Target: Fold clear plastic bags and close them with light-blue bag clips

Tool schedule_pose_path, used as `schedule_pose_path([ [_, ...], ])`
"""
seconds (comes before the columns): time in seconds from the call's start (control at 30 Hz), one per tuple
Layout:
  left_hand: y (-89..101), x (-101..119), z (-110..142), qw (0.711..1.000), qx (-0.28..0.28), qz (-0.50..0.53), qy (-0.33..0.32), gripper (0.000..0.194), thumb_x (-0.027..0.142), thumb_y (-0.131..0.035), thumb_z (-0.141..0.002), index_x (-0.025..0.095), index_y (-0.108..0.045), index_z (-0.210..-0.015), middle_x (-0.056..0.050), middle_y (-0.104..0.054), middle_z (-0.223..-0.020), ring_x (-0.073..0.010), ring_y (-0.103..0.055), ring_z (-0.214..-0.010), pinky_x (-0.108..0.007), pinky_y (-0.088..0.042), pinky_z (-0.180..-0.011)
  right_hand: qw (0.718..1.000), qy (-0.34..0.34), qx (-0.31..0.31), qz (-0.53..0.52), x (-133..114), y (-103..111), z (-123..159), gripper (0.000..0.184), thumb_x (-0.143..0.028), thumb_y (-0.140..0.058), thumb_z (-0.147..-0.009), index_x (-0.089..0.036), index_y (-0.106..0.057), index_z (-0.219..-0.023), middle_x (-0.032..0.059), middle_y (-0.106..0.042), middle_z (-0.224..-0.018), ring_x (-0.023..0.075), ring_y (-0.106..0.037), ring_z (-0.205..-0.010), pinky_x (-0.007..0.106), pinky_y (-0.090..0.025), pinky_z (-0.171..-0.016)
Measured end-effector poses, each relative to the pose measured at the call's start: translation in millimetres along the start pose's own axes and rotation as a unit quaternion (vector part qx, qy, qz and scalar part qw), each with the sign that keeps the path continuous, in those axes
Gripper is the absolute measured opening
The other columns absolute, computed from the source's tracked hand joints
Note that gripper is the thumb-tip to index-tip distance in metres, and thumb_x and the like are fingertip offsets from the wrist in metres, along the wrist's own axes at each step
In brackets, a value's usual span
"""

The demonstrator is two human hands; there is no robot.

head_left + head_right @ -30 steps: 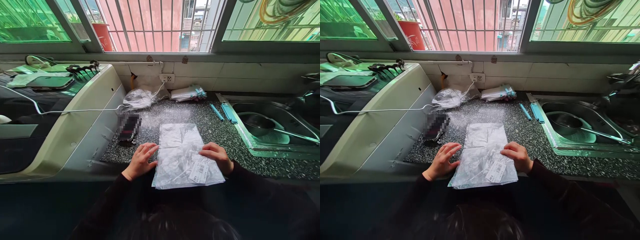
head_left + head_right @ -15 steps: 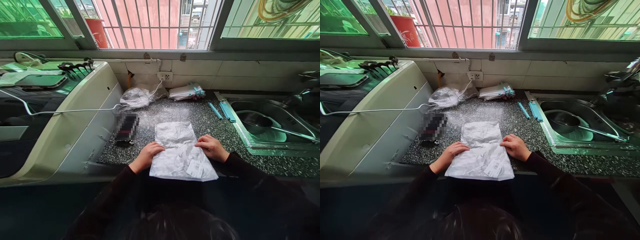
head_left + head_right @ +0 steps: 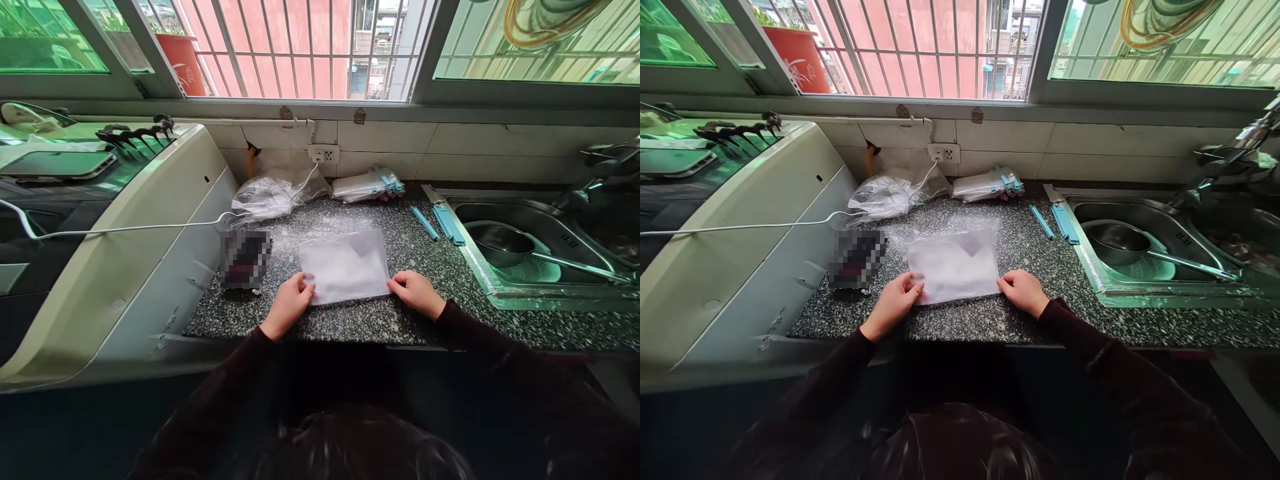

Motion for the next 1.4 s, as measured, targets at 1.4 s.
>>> schedule_pose_path([
  [1.4, -30.3, 10.5, 15.5, 0.858, -0.026, -0.366, -0.36, 0.025, 0.026, -0.049, -0.086, 0.019, -0.065, -0.103, -0.01, -0.064, -0.113, -0.0226, -0.057, -0.099, -0.038, -0.044, -0.086, 0.88, 0.363, 0.147, 0.271, -23.4, -1.7, 54.5, 0.022, -0.014, -0.045, -0.087, -0.016, -0.059, -0.07, 0.0053, -0.055, -0.068, 0.0169, -0.041, -0.068, 0.031, -0.028, -0.065],
])
Point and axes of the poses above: each hand's wrist, its own z-axis away from the middle knuckle, its own y-axis out of the back of the hand, x = y × z, the point moved 3 cm from there along -z, towards the middle knuckle
